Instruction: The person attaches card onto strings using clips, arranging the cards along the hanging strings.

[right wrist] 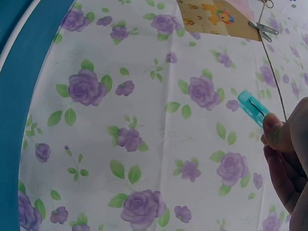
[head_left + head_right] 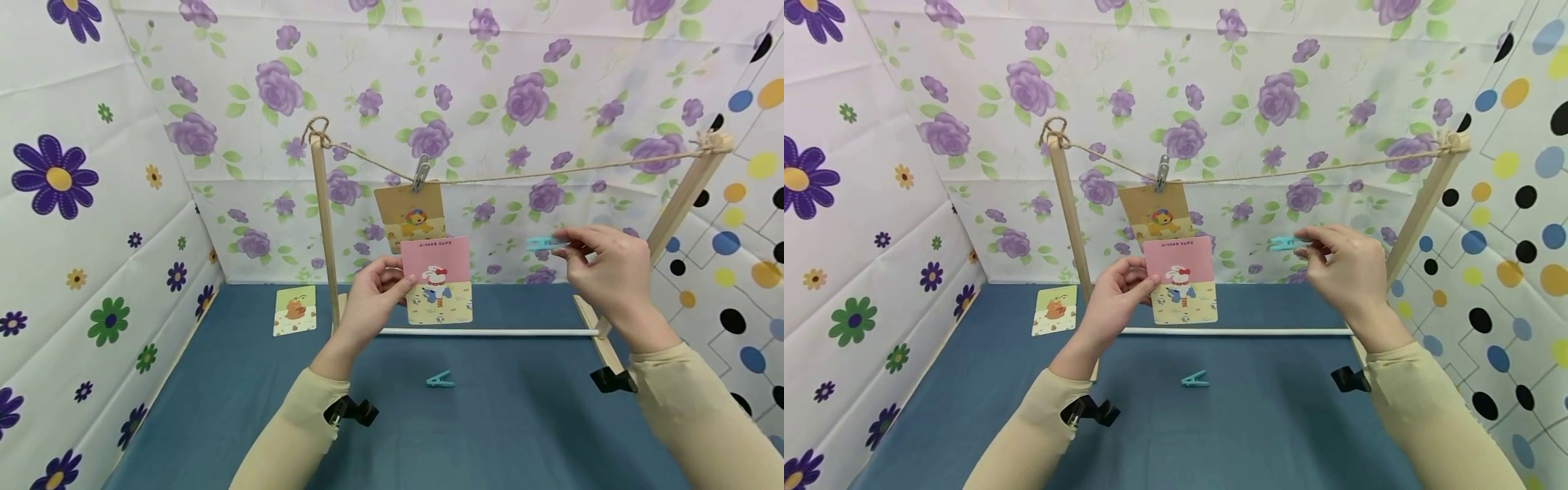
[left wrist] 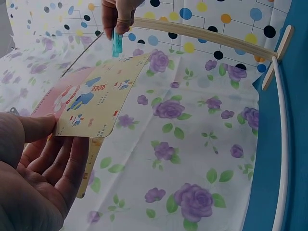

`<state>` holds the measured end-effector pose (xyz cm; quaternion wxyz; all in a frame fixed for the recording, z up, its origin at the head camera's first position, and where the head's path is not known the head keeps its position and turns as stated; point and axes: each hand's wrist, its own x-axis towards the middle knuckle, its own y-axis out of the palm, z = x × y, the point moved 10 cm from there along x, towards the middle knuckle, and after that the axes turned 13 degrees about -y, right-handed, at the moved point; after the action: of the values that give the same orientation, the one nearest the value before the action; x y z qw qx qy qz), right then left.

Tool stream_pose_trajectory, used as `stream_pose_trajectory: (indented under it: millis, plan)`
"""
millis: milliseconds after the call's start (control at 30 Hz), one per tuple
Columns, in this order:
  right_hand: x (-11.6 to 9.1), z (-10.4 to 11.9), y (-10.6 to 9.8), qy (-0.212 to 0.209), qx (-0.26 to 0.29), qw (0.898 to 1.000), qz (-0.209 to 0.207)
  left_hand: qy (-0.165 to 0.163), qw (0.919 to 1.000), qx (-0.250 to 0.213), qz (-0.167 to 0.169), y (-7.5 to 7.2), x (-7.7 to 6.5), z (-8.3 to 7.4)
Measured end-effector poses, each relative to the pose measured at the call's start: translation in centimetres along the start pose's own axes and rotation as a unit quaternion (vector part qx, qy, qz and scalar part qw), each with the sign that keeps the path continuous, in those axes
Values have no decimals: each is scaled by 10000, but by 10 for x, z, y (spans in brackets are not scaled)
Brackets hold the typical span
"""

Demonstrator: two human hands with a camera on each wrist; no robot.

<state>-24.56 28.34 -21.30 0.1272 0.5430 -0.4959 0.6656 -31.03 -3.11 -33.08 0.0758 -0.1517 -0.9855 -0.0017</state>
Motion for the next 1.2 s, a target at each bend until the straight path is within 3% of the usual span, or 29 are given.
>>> stream_pose_trajectory:
  millis: [1067, 1200]
  plan:
    - [26, -9, -23, -205, -57, 9997, -127, 209, 9994, 257, 125, 30, 16, -23]
    - [28, -10, -26, -176, -36, 9997, -160, 328, 9983, 472, 77, 35, 17, -24]
